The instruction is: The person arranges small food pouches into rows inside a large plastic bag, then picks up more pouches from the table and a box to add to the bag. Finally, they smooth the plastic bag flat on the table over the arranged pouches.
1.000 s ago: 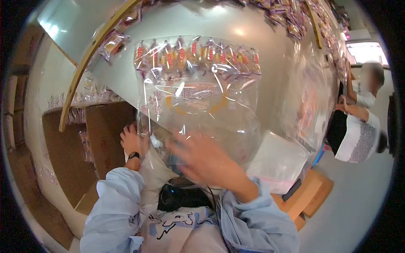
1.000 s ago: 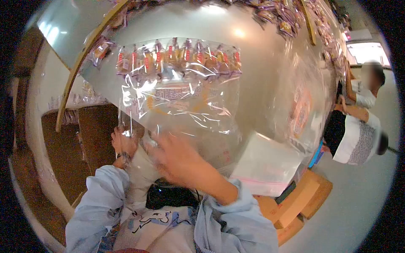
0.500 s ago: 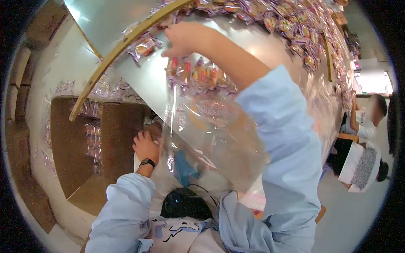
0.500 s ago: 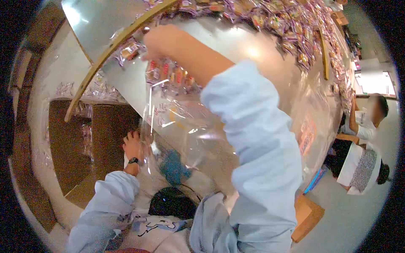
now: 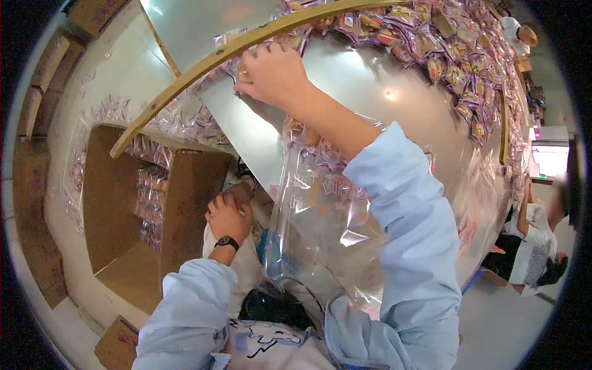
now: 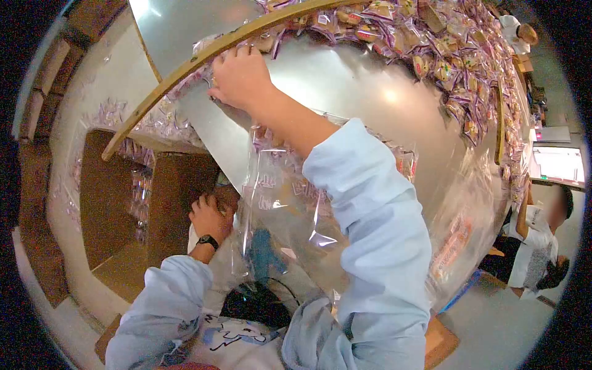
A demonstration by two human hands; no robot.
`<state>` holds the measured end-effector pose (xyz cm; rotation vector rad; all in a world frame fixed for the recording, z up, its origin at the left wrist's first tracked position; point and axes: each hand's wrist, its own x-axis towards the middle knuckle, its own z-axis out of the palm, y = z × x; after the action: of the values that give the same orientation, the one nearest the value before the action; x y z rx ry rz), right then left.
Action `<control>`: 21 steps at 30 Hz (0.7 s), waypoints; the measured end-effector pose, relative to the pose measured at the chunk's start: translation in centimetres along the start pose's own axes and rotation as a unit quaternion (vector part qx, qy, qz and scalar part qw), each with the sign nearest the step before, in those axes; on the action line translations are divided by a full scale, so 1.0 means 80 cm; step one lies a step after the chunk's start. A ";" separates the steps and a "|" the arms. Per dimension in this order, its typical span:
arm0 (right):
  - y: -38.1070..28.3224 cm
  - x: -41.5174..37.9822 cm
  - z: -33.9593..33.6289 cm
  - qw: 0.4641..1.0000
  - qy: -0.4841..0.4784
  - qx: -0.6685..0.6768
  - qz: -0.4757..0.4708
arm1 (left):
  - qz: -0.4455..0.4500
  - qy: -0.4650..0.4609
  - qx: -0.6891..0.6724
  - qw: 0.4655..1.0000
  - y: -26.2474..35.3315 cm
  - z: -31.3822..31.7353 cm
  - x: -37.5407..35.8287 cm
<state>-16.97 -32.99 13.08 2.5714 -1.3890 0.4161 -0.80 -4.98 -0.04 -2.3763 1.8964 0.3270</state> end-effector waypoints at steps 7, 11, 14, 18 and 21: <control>0.007 0.004 0.000 0.999 0.014 -0.026 -0.015 | 0.021 0.022 -0.006 1.000 0.001 0.005 -0.004; 0.015 0.000 0.001 0.998 0.031 -0.020 -0.052 | 0.019 0.017 -0.009 1.000 0.000 0.006 -0.005; 0.014 0.000 0.001 0.998 0.018 0.004 -0.063 | 0.022 0.025 -0.015 0.999 -0.001 0.011 -0.007; 0.006 -0.003 0.004 0.999 -0.013 0.040 -0.019 | 0.020 -0.012 -0.005 1.000 0.000 -0.001 -0.006; 0.008 0.002 0.004 0.996 0.015 0.084 -0.020 | 0.016 -0.023 0.012 1.000 0.000 0.004 -0.003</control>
<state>-17.39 -33.54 12.88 2.7085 -1.3431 0.5863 -0.88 -4.70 -0.27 -2.3058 1.9083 0.3561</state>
